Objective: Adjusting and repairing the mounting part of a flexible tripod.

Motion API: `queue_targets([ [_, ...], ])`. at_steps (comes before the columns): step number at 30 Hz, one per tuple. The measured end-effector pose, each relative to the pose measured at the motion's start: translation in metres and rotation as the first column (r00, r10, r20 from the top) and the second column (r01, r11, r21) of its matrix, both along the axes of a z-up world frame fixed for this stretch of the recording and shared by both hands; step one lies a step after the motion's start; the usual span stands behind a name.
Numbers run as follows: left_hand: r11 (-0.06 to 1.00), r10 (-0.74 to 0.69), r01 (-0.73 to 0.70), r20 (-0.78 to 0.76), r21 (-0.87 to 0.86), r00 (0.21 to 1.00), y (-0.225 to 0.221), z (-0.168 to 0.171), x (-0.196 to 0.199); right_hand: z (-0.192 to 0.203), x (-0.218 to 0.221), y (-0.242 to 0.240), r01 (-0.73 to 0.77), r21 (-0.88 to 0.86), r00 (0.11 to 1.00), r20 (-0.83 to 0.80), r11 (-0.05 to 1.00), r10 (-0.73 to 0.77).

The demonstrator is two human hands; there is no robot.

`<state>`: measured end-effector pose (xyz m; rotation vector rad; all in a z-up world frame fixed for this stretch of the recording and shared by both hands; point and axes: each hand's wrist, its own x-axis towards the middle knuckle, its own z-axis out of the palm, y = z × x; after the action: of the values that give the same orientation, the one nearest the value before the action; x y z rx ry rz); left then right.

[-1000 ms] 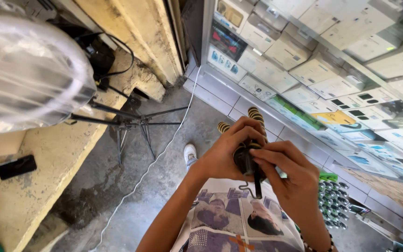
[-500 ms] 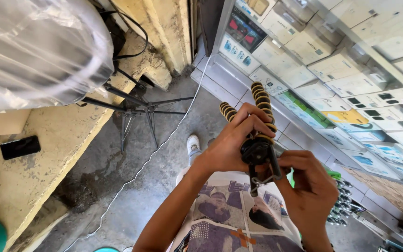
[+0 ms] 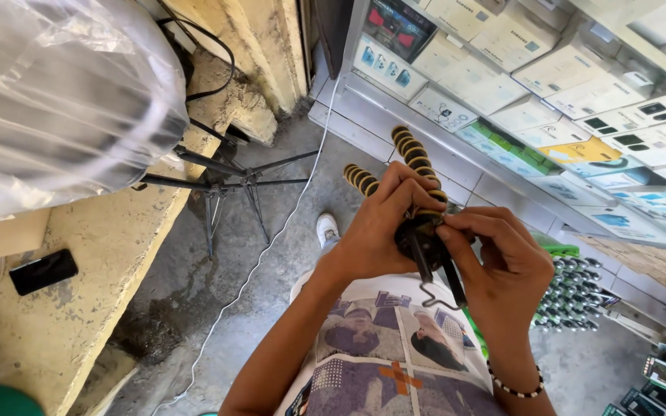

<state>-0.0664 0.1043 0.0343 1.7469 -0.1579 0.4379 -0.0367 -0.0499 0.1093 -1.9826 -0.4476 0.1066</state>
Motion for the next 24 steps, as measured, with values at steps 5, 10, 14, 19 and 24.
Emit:
queue_targets([
  [5,0.998,0.015,-0.016,-0.01,-0.067,1.0,0.004,-0.005,-0.007,-0.004,-0.023,-0.003,-0.041,-0.193,0.975,0.205,0.98,0.082],
  [10,0.996,-0.068,0.07,0.032,-0.057,0.997,0.008,-0.009,-0.011,0.007,-0.024,0.008,0.005,-0.257,0.969,0.241,0.966,0.059],
  [14,0.99,-0.135,0.137,0.053,-0.032,0.989,0.013,-0.009,-0.009,0.008,-0.016,0.012,0.009,-0.188,0.973,0.228,0.982,0.035],
  [19,0.985,-0.169,0.17,0.048,-0.014,0.984,0.015,-0.01,-0.008,0.004,-0.003,-0.016,0.059,0.023,0.998,0.034,0.998,-0.059],
  [24,0.972,-0.223,0.228,0.089,-0.053,0.971,0.01,-0.011,-0.001,0.017,-0.016,-0.011,-0.109,-0.222,0.982,0.13,0.969,0.14],
])
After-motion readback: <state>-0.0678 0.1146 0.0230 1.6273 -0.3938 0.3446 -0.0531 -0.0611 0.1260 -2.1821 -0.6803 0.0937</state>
